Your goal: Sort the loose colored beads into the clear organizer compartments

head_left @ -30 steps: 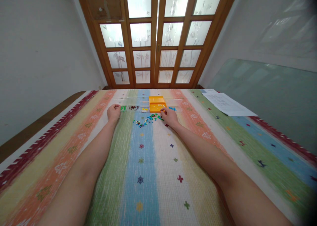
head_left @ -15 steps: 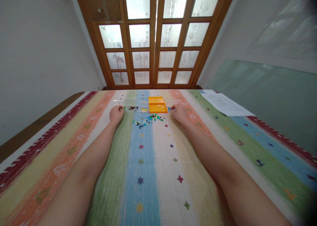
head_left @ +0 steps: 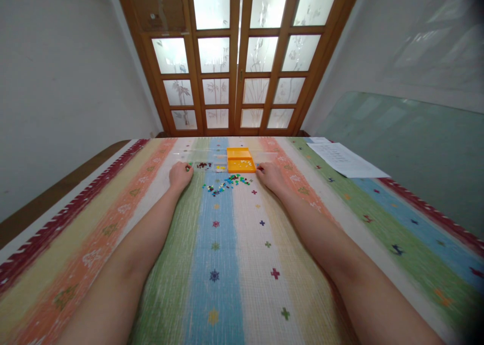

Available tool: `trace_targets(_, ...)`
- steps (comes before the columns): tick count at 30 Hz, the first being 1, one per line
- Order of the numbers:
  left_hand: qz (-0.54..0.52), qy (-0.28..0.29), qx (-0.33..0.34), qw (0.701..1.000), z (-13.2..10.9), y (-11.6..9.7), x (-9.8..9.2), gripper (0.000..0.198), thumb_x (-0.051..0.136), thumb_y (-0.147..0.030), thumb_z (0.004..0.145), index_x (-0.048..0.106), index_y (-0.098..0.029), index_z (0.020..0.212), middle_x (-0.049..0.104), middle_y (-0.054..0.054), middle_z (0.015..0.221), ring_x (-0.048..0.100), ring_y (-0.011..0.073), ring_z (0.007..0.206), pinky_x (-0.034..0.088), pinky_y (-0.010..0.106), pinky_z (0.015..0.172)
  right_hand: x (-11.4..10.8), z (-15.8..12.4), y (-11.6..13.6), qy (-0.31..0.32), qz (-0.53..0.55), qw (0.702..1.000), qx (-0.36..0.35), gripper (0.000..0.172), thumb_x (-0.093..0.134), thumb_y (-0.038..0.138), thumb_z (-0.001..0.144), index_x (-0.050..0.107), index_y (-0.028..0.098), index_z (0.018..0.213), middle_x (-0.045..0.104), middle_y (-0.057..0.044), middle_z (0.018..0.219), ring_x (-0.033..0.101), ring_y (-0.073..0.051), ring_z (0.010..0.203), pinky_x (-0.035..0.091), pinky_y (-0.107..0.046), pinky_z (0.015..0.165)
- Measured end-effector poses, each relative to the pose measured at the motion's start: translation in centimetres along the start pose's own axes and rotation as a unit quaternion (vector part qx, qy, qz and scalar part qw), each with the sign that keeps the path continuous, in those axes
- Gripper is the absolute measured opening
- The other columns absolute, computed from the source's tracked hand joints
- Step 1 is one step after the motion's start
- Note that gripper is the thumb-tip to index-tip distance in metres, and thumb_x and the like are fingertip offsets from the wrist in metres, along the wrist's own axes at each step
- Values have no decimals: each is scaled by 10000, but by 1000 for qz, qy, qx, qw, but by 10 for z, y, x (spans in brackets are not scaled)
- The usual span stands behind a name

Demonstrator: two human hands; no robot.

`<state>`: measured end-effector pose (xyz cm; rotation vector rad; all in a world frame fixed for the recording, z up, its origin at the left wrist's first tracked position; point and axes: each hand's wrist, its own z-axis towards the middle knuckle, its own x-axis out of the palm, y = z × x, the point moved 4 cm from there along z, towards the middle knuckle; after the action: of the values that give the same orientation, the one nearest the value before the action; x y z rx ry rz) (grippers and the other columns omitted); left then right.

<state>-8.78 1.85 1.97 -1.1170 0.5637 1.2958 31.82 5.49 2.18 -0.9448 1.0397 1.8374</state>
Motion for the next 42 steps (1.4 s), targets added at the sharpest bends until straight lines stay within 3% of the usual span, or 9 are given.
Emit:
trace_targets(5, -9, 2, -5, 1000, 0, 1, 2, 281, 589, -417, 912, 774, -207, 889, 703, 120, 955, 622, 275, 925, 426, 336, 763, 1, -1, 6, -1, 16, 1000, -20, 276, 582, 255, 948, 744, 207, 1166, 750, -100, 1059, 622, -250, 1012, 426, -361, 955)
trace_targets(9, -5, -4, -3, 1000, 1, 2, 2, 323, 582, -466, 916, 765, -206, 859, 712, 125, 936, 629, 276, 910, 418, 334, 737, 4, -1, 10, 13, 3, 998, -60, 234, 574, 270, 974, 769, 209, 1088, 746, -106, 1068, 615, -253, 1045, 401, -370, 995)
trace_targets(26, -51, -1, -41, 998, 2, 5, 2, 281, 624, -449, 861, 763, -208, 823, 739, 112, 877, 639, 270, 830, 403, 331, 698, 8, 3, 12, 4, -23, 998, -65, 245, 526, 207, 986, 763, 197, 1048, 746, -111, 1060, 608, -253, 1035, 400, -365, 969)
trace_targets(37, -29, -8, -35, 999, 1, 2, 1, 256, 560, -342, 900, 767, -193, 918, 693, 123, 969, 619, 262, 904, 441, 336, 771, 8, 4, 12, -1, -22, 998, -58, 254, 515, 215, 998, 763, 195, 1047, 746, -122, 1066, 600, -258, 1033, 378, -368, 971)
trace_targets(42, -10, -9, -31, 999, -1, 0, 0, 293, 546, -388, 929, 770, -203, 958, 663, 115, 1013, 621, 261, 955, 465, 339, 818, 10, 6, 12, 7, -47, 998, -51, 252, 510, 209, 1001, 758, 179, 1037, 745, -128, 1061, 599, -262, 1021, 373, -361, 946)
